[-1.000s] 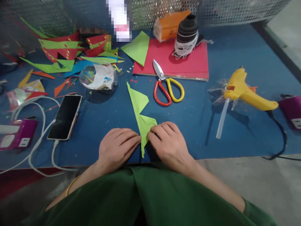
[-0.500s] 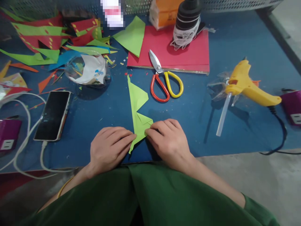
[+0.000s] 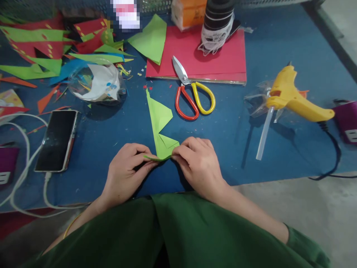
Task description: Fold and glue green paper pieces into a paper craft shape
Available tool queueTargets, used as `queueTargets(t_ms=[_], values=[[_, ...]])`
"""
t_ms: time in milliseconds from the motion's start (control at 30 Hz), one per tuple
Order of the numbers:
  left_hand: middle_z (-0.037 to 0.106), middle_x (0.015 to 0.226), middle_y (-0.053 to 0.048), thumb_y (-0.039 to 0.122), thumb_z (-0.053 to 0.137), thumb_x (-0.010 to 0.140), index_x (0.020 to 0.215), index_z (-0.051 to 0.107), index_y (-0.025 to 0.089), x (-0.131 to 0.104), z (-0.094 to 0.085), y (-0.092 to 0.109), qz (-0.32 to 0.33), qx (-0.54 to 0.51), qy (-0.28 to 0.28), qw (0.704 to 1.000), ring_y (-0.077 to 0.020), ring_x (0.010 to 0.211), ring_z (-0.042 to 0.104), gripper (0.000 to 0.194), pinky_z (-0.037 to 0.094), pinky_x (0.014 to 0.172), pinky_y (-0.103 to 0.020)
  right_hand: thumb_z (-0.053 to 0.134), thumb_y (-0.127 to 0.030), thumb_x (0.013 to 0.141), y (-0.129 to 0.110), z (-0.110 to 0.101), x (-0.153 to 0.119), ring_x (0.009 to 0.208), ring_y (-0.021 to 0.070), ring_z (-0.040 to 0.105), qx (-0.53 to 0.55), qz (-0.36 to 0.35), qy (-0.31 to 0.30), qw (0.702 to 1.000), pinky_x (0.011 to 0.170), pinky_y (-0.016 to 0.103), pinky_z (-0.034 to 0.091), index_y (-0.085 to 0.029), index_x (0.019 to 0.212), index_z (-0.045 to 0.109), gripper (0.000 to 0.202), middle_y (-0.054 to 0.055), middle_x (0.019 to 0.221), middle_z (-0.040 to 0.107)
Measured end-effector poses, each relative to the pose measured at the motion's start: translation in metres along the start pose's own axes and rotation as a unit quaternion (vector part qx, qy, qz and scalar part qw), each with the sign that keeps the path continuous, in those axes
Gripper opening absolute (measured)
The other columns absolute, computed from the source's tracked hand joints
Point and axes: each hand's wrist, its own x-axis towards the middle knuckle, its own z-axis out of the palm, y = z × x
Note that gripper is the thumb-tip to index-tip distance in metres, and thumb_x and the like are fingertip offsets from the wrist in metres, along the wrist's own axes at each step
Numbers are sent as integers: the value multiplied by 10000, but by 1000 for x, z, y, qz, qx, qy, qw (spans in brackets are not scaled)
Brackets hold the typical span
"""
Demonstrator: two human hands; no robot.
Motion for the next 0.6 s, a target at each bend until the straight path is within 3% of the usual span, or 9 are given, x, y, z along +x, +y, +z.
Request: queueTargets(t_ms=[133, 333, 600], values=[[703, 835, -21, 182, 709, 875, 876, 759, 211, 1, -2, -2, 25, -3, -4, 1000, -158, 806, 615, 58, 485, 717, -292, 616, -165, 940, -1, -1, 0, 773, 176, 601, -2, -5, -19, 1000, 725, 354, 387, -178, 861, 688, 107, 28, 824, 678], [753, 888, -18, 183, 608, 936, 884, 717, 206, 1, -5, 0, 121, 80, 4, 989, -191, 904, 670, 123, 510, 802, -334, 644, -179, 925, -1, -1, -2, 793, 177, 621, -10, -28, -13, 999, 741, 352, 404, -188, 874, 704, 79, 31, 865, 708], [764, 914, -17, 179, 599, 945, 906, 718, 199, 0, -4, 2, 127, 108, 1, 986, -191, 917, 679, 127, 495, 784, -339, 600, -193, 956, -3, -2, -2, 770, 157, 641, -8, -21, -7, 1000, 744, 342, 421, -212, 824, 723, 181, 17, 846, 741]])
